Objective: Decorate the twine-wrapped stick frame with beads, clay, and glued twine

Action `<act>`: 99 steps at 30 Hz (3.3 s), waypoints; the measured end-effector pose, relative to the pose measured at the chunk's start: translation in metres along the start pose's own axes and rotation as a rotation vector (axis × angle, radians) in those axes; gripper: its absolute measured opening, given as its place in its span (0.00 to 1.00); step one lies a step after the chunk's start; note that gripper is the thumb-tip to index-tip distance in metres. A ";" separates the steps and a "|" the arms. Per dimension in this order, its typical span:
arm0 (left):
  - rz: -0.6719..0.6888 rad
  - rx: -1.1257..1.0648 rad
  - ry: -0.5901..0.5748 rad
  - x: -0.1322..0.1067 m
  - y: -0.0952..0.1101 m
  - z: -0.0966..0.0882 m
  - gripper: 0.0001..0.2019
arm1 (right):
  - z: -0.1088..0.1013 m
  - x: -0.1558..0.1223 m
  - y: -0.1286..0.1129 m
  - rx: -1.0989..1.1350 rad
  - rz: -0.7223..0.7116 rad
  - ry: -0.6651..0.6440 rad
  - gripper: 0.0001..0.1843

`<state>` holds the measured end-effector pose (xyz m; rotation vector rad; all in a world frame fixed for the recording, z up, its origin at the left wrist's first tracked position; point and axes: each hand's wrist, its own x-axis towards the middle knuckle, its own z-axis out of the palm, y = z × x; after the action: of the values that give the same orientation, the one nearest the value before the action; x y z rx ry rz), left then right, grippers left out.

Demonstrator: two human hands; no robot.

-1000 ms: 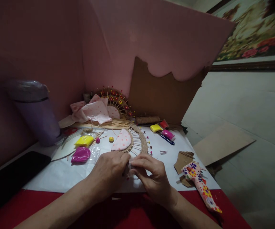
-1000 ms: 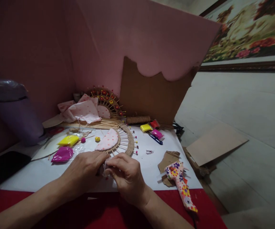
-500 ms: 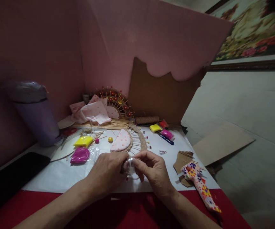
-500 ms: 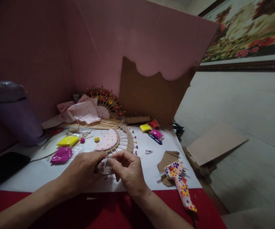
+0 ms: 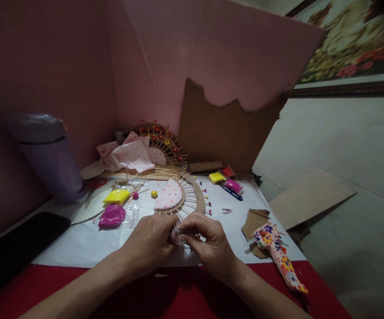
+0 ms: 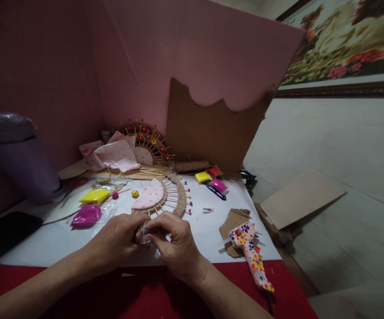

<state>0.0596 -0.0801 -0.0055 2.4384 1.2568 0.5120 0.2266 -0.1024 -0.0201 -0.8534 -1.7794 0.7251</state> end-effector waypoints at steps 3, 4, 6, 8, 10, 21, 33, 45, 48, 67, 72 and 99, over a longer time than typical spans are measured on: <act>-0.006 -0.033 -0.002 0.001 0.001 0.001 0.04 | 0.001 0.000 -0.002 0.096 0.114 -0.008 0.01; -0.006 -0.050 0.015 0.001 0.002 0.001 0.04 | 0.002 0.001 -0.003 0.168 0.173 0.013 0.02; 0.000 -0.093 0.043 0.002 0.004 0.000 0.05 | 0.002 0.003 -0.002 0.334 0.290 0.082 0.07; 0.008 -0.142 0.048 0.002 0.005 -0.001 0.06 | 0.001 0.006 0.000 0.464 0.344 0.173 0.11; 0.009 -0.183 0.044 0.002 0.005 -0.002 0.07 | -0.001 0.008 0.002 0.536 0.350 0.256 0.11; -0.017 -0.306 0.035 0.003 -0.004 0.003 0.06 | -0.005 0.009 -0.001 0.581 0.351 0.206 0.14; -0.025 -0.165 0.092 0.002 0.000 -0.001 0.03 | -0.001 0.004 -0.005 0.195 0.259 0.023 0.08; -0.042 -0.426 0.101 0.002 -0.001 0.003 0.04 | -0.011 0.011 0.000 0.617 0.271 0.375 0.08; -0.060 -0.643 0.066 0.003 -0.002 0.004 0.07 | -0.012 0.012 -0.001 0.714 0.311 0.352 0.11; -0.058 -0.507 0.195 0.001 -0.003 0.001 0.05 | -0.007 0.011 0.002 0.815 0.448 0.201 0.12; -0.035 -0.480 0.160 0.001 -0.003 0.002 0.05 | -0.007 0.011 0.004 0.808 0.467 0.190 0.13; 0.211 -0.056 0.375 0.000 -0.008 0.009 0.25 | -0.005 -0.004 -0.007 -0.206 0.001 -0.169 0.15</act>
<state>0.0582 -0.0769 -0.0176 2.5175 1.0989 1.0899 0.2307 -0.1094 -0.0148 -0.9519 -2.0311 0.6368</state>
